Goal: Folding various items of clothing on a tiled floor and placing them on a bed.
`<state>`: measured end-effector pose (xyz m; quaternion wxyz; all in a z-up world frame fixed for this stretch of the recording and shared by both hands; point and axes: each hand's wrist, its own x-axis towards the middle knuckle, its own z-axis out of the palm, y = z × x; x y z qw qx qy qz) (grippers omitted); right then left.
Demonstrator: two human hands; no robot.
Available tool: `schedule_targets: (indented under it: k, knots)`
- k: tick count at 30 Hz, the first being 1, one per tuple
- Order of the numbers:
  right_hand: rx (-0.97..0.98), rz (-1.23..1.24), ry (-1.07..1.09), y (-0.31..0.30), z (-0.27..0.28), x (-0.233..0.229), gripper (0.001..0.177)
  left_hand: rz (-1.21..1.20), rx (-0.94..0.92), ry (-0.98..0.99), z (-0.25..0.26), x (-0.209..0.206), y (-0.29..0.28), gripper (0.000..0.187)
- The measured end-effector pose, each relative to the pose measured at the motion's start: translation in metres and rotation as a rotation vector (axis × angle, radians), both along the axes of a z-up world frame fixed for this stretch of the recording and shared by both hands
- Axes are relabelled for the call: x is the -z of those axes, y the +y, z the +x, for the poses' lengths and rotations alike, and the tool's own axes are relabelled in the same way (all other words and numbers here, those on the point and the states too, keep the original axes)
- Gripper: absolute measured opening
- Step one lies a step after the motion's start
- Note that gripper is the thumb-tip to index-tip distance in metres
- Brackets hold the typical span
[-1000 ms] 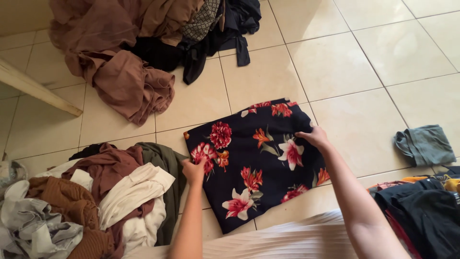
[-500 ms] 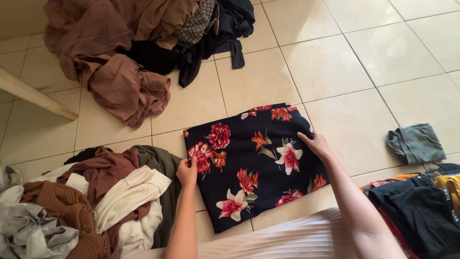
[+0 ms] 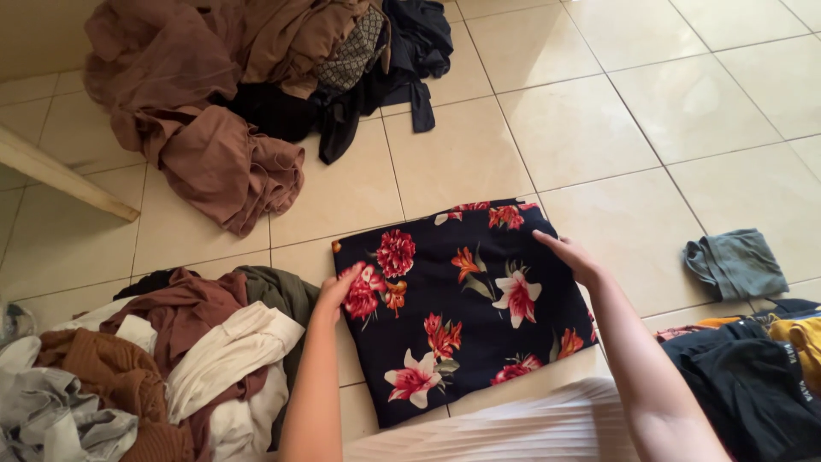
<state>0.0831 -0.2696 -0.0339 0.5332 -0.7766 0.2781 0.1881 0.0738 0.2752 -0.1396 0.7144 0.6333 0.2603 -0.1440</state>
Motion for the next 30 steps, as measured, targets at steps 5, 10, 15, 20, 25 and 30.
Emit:
schedule_targets:
  k: [5, 10, 15, 20, 25, 30]
  knots:
    - [-0.138, 0.041, 0.013, 0.008, 0.029, -0.006, 0.054, 0.000, 0.052, 0.091, 0.039, 0.010, 0.002, 0.039]
    - [0.056, 0.267, -0.348, 0.005, 0.082, -0.005, 0.040, 0.008, -0.022, -0.256, 0.090, -0.050, -0.001, 0.033]
    - [0.083, 0.546, -0.717, 0.028, 0.088, -0.110, 0.040, -0.129, -0.037, -0.521, 0.110, -0.185, -0.003, 0.035]
    - [0.035, 0.649, -0.883, 0.003, 0.071, -0.086, 0.047, -0.344, 0.122, -0.535, 0.082, -0.203, 0.025, 0.029]
    - [-0.444, -0.328, -0.539, -0.103, 0.051, 0.119, 0.015, 0.392, 0.686, -0.139, 0.027, -0.117, 0.052, 0.042]
    - [-0.732, -0.719, -0.982, -0.074, -0.023, 0.121, 0.030, 0.731, 0.942, -0.456, -0.030, -0.051, 0.044, 0.059]
